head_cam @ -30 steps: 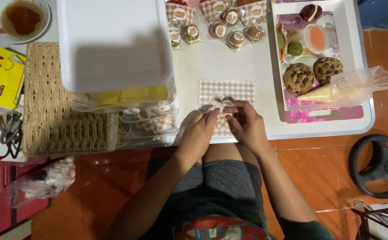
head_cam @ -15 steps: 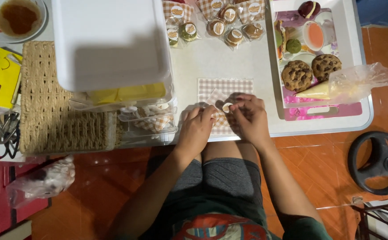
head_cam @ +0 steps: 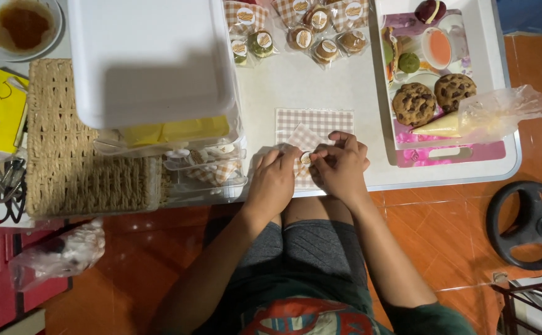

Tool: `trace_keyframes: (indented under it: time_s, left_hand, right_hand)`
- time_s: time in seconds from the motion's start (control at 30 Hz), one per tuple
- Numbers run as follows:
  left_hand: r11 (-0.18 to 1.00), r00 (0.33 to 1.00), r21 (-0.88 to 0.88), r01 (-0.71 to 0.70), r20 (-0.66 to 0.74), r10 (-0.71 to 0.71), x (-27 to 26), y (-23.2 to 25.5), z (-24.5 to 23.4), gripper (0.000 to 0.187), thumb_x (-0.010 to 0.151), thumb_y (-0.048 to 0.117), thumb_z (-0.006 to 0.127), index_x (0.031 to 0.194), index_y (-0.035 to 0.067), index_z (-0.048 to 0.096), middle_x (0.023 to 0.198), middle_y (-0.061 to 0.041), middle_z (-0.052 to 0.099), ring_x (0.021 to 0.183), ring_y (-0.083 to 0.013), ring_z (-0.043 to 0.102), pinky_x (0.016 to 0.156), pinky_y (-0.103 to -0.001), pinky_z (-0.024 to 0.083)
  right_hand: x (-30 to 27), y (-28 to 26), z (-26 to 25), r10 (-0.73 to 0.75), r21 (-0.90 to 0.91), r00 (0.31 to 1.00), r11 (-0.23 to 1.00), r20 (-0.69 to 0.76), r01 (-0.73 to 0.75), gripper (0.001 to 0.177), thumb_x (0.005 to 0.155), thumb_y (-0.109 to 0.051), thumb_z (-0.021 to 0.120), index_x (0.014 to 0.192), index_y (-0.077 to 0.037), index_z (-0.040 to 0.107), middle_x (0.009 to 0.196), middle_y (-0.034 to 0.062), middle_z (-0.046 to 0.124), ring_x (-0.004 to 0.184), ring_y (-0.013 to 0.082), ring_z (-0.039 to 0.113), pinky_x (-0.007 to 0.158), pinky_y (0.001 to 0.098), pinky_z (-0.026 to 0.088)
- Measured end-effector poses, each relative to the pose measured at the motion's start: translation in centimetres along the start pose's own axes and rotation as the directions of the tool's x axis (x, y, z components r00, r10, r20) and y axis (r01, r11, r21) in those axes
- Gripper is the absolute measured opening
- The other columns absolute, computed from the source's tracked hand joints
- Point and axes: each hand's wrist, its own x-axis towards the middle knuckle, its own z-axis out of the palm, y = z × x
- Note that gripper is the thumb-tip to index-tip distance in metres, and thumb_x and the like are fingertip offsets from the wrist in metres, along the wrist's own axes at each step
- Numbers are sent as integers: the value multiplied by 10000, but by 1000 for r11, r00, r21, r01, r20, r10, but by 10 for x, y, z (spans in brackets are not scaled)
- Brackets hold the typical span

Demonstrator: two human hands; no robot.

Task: Folding small checkered paper squares into packaging for treats at a pastry shop.

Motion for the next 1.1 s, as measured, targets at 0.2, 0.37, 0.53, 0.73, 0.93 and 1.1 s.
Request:
trace_keyframes:
  time_s: [0.2,0.37,0.53,0.73,0.93,1.1]
  left_hand:
    - [999,999,29,-20,39,19,-7,-5,5,312,937,73,553,1227,147,641,972,-42,718,1067,-221,616,812,-339,471]
    - [999,998,19,-44,50,42,-9,-5,5,262,978,101,534,1202,171,651,1114,-17,708,1065,-220,585,805,-329,437]
    - [998,997,9,-70,40,69,-11,-6,8,191,1005,126,538,1128,145,682,1172,-8,706,1058,-222,575,819,-328,431]
    - [979,985,110,-173,2,173,-4,-1,5,146,981,111,550,1031,106,687,1133,-68,691,1008,-255,579,805,-359,437]
    - [973,979,115,-202,-6,204,-1,-5,0,143,970,105,550,1004,94,688,1076,-66,668,985,-254,573,791,-368,423]
    - [977,983,103,-186,16,185,-2,-4,-4,167,972,93,540,1032,89,696,1080,-60,665,986,-250,561,806,-366,409]
  right_hand:
    - [-7,-22,-10,11,-3,1000,1000,-13,-11,129,878,-260,731,877,-133,755,1303,28,474,1294,350,359,1038,494,281]
    - [-7,-25,-11,-8,-16,1000,1000,-14,8,145,884,-263,726,878,-122,759,1305,62,471,1289,357,354,1027,476,269]
    - [-5,-23,-9,-31,-46,999,999,-21,30,199,879,-314,740,891,-117,755,1292,64,471,1271,358,367,1026,476,264]
    - [-5,-38,-9,-58,-194,997,980,-55,46,209,849,-359,772,844,-153,733,1273,71,465,1253,384,372,1034,552,263]
    - [-5,-45,-30,34,-310,998,949,-50,-48,318,779,-429,807,911,-145,758,1251,93,481,1228,404,401,1020,616,301]
    - [4,16,-18,-186,-168,953,975,-238,148,325,909,-145,710,1209,-170,586,1068,55,645,1088,310,594,962,459,401]
